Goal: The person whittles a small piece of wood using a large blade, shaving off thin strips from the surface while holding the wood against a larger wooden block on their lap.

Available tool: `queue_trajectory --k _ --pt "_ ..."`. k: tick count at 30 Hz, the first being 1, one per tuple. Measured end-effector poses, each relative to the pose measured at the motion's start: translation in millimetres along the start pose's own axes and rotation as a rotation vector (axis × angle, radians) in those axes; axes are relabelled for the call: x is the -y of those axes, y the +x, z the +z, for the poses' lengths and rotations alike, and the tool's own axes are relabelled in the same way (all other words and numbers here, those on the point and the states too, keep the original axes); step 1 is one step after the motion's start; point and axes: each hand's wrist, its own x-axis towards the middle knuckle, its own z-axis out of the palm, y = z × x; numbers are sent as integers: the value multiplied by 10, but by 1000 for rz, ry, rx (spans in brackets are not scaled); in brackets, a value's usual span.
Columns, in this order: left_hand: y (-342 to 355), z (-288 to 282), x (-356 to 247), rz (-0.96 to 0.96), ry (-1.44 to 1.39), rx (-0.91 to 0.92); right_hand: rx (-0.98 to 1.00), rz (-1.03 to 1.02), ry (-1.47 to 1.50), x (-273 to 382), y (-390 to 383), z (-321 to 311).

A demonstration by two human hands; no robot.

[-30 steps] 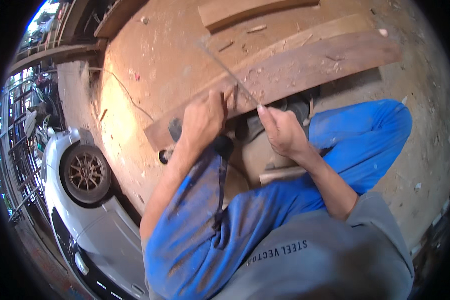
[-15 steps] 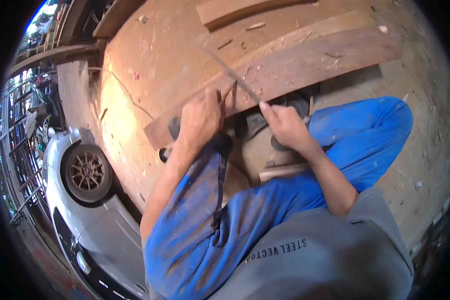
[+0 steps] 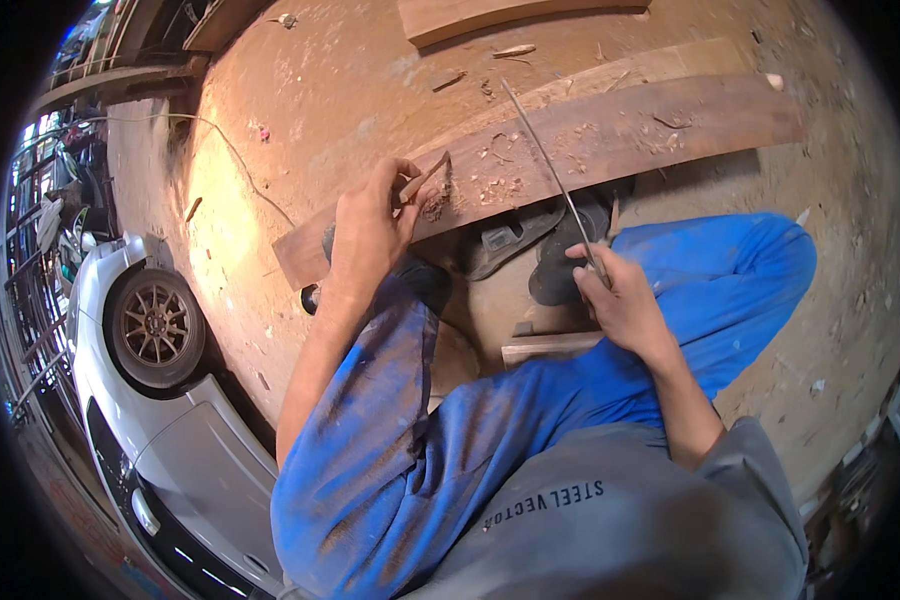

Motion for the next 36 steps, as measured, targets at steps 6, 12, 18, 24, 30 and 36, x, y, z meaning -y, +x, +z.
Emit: queue_trajectory --k 6,12,18,24,30,36 --pt "-49 -14 20 45 69 47 -14 56 203 -58 -43 113" --pt "-25 -45 -102 214 135 130 -73 43 104 -64 -82 272" --pt "-29 93 -122 299 168 152 -34 -36 154 -5 31 535" --pt "-73 134 -37 332 117 88 -139 -288 -7 -52 262 805" --pt "-174 103 -64 286 155 111 -192 -405 171 610 270 644" --pt "-153 146 -43 308 167 107 -247 -427 137 532 292 773"
